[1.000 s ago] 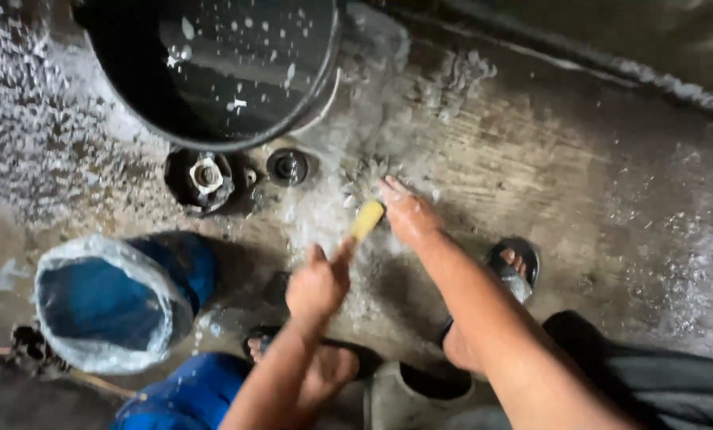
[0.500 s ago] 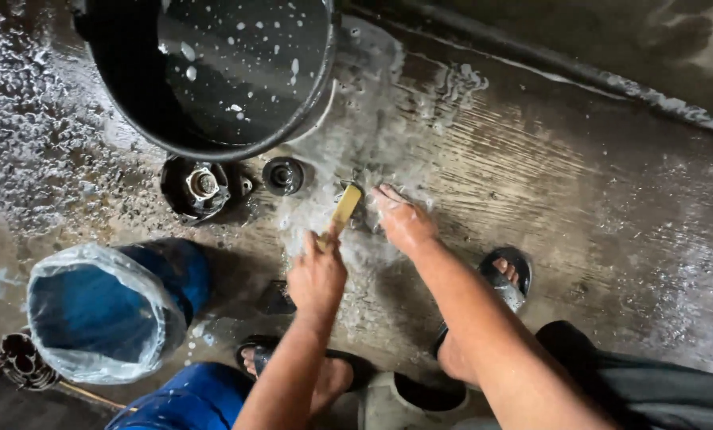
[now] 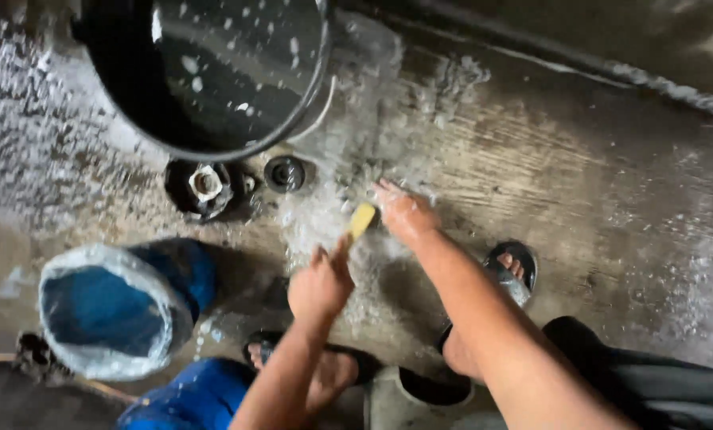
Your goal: The person scrubs several metal mechanical parts with a brush and water, rinsing them in a bucket and placing them on the floor. The person handles a cylindrical part and a star-shaped impeller, scrubbing each thoroughly.
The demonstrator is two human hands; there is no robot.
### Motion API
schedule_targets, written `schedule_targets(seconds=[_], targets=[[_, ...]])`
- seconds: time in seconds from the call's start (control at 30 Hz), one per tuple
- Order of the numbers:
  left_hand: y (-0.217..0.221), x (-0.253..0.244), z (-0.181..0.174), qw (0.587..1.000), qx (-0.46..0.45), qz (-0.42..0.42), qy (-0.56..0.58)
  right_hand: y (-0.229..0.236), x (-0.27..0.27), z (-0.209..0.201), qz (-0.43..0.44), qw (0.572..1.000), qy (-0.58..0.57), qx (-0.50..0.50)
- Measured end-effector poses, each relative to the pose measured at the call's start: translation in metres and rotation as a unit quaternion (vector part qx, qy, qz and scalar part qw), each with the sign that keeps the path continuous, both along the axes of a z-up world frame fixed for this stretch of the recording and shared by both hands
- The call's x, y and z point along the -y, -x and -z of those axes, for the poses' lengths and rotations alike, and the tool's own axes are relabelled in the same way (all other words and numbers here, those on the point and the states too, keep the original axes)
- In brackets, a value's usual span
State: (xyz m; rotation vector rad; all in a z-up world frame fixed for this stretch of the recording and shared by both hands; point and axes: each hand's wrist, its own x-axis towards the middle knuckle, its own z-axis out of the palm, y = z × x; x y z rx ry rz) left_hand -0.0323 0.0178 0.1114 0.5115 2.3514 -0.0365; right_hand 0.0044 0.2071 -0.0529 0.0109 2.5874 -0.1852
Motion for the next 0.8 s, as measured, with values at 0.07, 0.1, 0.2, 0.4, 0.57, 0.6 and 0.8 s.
schedule_targets(seconds=[0.07, 0.1, 0.2, 0.4, 0.57, 0.6, 0.8], targets=[[0.006, 0.004, 0.008, 0.999, -0.032, -0.012, 0.000, 0.005, 0.006, 0.001, 0.067, 0.996, 0.055, 0.019], [0.012, 0.001, 0.013, 0.998, -0.059, -0.008, -0.008, 0.006, 0.002, 0.001, 0.149, 0.983, 0.102, 0.043], [-0.034, 0.009, 0.023, 0.995, -0.029, -0.043, -0.086, 0.010, -0.022, -0.045, 0.058, 0.993, 0.082, -0.061], [-0.008, -0.002, 0.019, 0.992, -0.114, -0.045, -0.018, 0.001, 0.007, 0.018, -0.047, 0.997, -0.012, -0.059], [-0.018, -0.009, 0.013, 0.998, 0.022, -0.061, -0.020, 0.008, -0.002, -0.003, 0.177, 0.980, 0.085, -0.015], [-0.010, -0.006, 0.015, 0.998, 0.012, -0.054, 0.008, 0.009, 0.000, -0.010, 0.190, 0.977, 0.093, -0.007], [-0.040, -0.010, 0.024, 0.991, 0.065, -0.112, -0.042, 0.017, -0.004, -0.049, 0.260, 0.952, 0.139, 0.076]])
